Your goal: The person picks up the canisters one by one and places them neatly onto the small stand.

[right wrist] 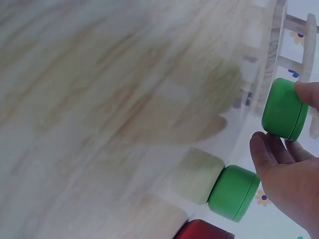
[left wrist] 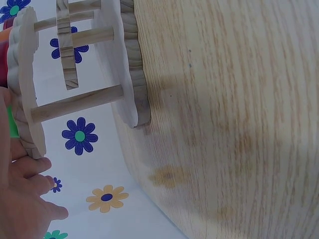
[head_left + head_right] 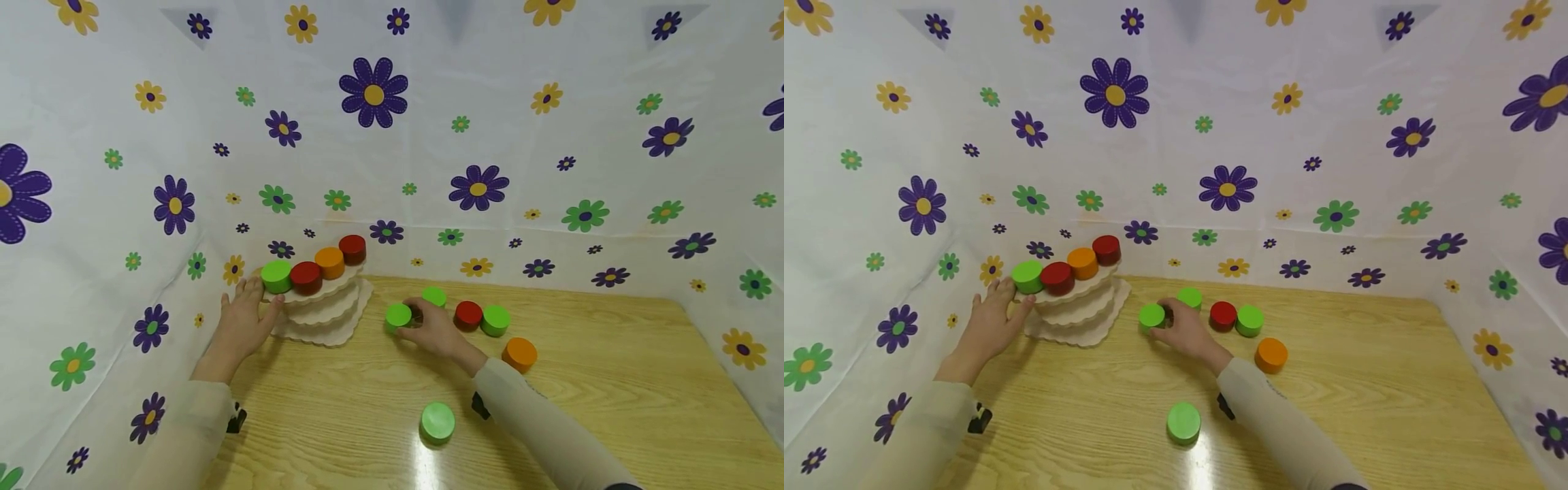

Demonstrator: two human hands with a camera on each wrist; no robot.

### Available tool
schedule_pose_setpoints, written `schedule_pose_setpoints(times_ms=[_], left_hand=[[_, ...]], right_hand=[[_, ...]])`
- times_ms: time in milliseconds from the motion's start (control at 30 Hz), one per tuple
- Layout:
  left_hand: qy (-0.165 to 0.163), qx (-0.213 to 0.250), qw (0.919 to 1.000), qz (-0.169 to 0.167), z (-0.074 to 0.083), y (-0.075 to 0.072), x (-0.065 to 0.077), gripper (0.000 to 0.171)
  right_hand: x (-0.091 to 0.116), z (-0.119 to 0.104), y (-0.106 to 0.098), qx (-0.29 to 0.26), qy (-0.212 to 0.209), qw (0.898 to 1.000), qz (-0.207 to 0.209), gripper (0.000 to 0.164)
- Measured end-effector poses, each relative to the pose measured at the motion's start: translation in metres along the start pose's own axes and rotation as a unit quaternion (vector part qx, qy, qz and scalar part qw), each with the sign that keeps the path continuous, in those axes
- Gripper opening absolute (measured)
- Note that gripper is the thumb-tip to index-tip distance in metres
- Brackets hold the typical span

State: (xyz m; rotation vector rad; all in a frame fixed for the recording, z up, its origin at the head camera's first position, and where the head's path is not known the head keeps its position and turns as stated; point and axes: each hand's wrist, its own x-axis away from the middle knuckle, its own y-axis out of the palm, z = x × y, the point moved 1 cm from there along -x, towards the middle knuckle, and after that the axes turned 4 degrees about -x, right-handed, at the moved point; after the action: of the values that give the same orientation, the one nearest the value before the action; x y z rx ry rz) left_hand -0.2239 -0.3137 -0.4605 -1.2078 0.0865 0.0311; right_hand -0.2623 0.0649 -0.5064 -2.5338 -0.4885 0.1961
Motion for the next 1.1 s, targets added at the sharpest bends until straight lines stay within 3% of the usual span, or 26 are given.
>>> schedule_pose_setpoints(times_ms=[733, 1100], left_hand=[[0.001, 0.006, 0.9999, 0.010, -0.001, -0.001, 0.000, 0.088], [0.004, 0.002, 0.9999, 0.010, -0.001, 0.000, 0.000, 0.087]], right_hand=[[-0.011, -0.040, 0.014, 0.003, -0.067, 0.997, -0.031, 0.056], [-0.022, -0.065, 0.033, 0.007, -0.092, 0.995, -0.049, 0.053]])
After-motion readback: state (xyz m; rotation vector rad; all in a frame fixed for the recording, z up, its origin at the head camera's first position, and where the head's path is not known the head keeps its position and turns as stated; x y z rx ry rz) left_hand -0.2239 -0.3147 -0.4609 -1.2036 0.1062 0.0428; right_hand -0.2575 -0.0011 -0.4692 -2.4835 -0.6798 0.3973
